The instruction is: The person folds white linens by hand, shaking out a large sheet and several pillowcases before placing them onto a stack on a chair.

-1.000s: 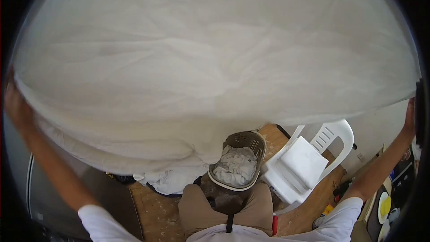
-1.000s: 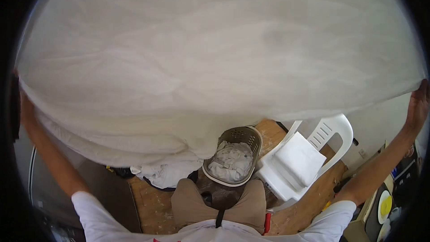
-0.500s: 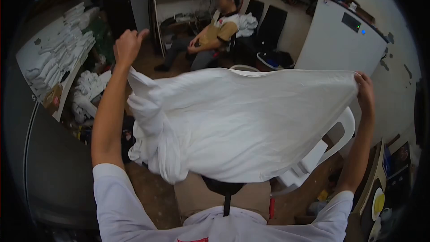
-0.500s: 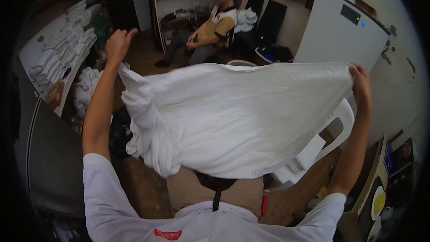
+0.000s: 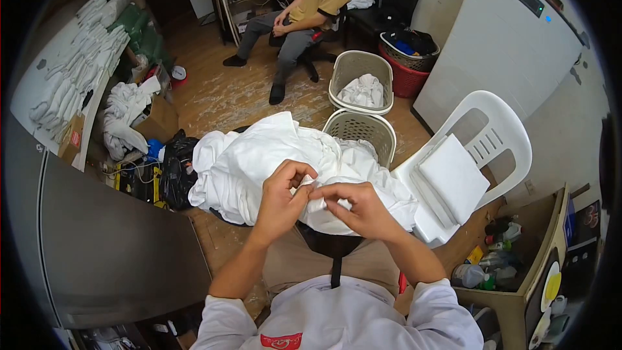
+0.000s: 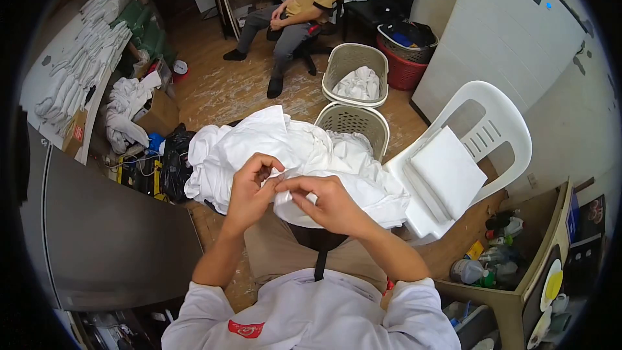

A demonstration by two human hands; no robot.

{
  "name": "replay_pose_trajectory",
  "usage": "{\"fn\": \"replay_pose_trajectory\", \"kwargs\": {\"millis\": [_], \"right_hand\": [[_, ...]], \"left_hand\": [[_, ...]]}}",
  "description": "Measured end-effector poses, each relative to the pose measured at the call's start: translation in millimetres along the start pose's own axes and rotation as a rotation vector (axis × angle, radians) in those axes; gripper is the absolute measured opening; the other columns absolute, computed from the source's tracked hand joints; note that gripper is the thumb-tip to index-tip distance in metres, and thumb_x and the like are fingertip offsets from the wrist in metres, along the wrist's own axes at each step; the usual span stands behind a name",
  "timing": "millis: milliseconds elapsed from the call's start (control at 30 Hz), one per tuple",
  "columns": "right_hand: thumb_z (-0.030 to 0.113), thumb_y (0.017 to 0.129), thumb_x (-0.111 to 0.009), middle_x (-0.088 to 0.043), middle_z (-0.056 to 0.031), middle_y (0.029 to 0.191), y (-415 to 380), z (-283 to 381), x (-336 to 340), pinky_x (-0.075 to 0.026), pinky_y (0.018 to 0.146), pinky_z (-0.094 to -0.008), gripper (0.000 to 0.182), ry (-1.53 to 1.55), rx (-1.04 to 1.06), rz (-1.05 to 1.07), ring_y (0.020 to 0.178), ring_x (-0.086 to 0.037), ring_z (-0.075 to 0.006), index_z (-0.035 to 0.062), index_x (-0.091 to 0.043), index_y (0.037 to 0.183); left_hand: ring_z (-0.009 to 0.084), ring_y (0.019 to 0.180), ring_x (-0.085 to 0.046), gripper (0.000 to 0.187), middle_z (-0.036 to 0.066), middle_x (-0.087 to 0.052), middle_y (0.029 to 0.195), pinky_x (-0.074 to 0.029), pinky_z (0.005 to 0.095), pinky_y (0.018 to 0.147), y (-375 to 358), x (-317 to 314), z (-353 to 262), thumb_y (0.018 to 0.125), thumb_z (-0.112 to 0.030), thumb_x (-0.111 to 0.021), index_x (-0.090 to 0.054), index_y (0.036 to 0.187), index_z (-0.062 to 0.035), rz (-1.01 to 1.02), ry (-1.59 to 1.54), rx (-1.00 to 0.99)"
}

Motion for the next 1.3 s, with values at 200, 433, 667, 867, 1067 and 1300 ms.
{"fn": "replay_pose_trajectory", "kwargs": {"millis": [200, 433, 667, 867, 1067, 1300], "right_hand": [[0.004, 0.083, -0.067, -0.065, -0.0123, 0.092, -3, -22, -5, -0.049, 0.069, -0.0318, 0.014, -0.392, 0.134, -0.172, 0.080, -0.064, -0.0245, 0.0033, -0.066, 0.096], [0.001, 0.082, -0.068, -0.062, -0.0133, 0.089, -4, -41, -12, -0.049, 0.071, -0.0326, 0.013, -0.077, 0.033, -0.234, 0.081, -0.063, -0.0268, 0.0012, -0.064, 0.094], [0.001, 0.083, -0.067, -0.062, -0.0086, 0.086, 0, -51, -26, -0.049, 0.074, -0.0278, 0.013, -0.053, 0.071, -0.193, 0.080, -0.062, -0.0186, -0.0012, -0.061, 0.094], [0.005, 0.088, -0.062, -0.061, -0.0038, 0.085, -2, -107, -49, -0.048, 0.074, -0.0262, 0.005, 0.538, -0.267, -0.073, 0.084, -0.059, -0.0119, 0.0007, -0.062, 0.090], [0.016, 0.092, -0.051, -0.062, -0.0108, 0.118, 75, -189, -108, -0.041, 0.099, -0.0332, 0.035, 0.236, -0.272, 0.200, 0.111, -0.055, -0.0208, -0.0018, -0.057, 0.122], [0.048, 0.094, -0.046, -0.029, -0.0007, 0.151, 194, -286, -50, -0.038, 0.099, -0.0585, 0.062, 0.355, -0.550, -0.056, 0.136, -0.031, -0.0278, 0.0221, -0.027, 0.148]], "left_hand": [[0.0020, 0.070, -0.041, 0.022, -0.005, -0.051, 0.080, -0.033, 0.0169, 0.060, -30, 3, 54, 0.086, -0.007, -0.069, -0.062, 0.107, 0.0002, -0.119, -0.345, 0.279], [0.0033, 0.068, -0.045, 0.021, -0.002, -0.058, 0.081, -0.037, 0.0177, 0.058, -42, 3, 63, 0.089, -0.007, -0.066, -0.065, 0.109, 0.0003, -0.176, -0.327, 0.270], [0.0086, 0.084, -0.060, 0.022, 0.005, -0.065, 0.091, -0.048, 0.0208, 0.072, -60, 6, 72, 0.086, -0.002, -0.067, -0.065, 0.108, 0.0029, -0.180, -0.301, 0.344], [0.0125, 0.080, -0.063, 0.020, 0.008, -0.067, 0.085, -0.050, 0.0235, 0.070, -64, 17, 48, 0.079, 0.002, -0.072, -0.068, 0.098, 0.0029, -0.187, -0.276, 0.170], [0.0196, 0.061, -0.065, 0.005, 0.007, -0.067, 0.070, -0.052, 0.0278, 0.056, -90, 51, -91, 0.074, -0.002, -0.070, -0.071, 0.079, -0.0048, 0.140, 0.152, -0.434], [0.0232, 0.093, -0.060, 0.026, 0.018, -0.061, 0.098, -0.049, 0.0337, 0.081, -282, 266, -236, 0.091, -0.023, -0.060, -0.064, 0.095, 0.0027, -0.589, 0.442, -1.050]]}}
Point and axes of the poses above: each hand's wrist, its own y-axis towards the middle knuckle, its own x-axis out of the back of the hand, z = x × y, the point moved 9 cm from there along y, towards the middle knuckle
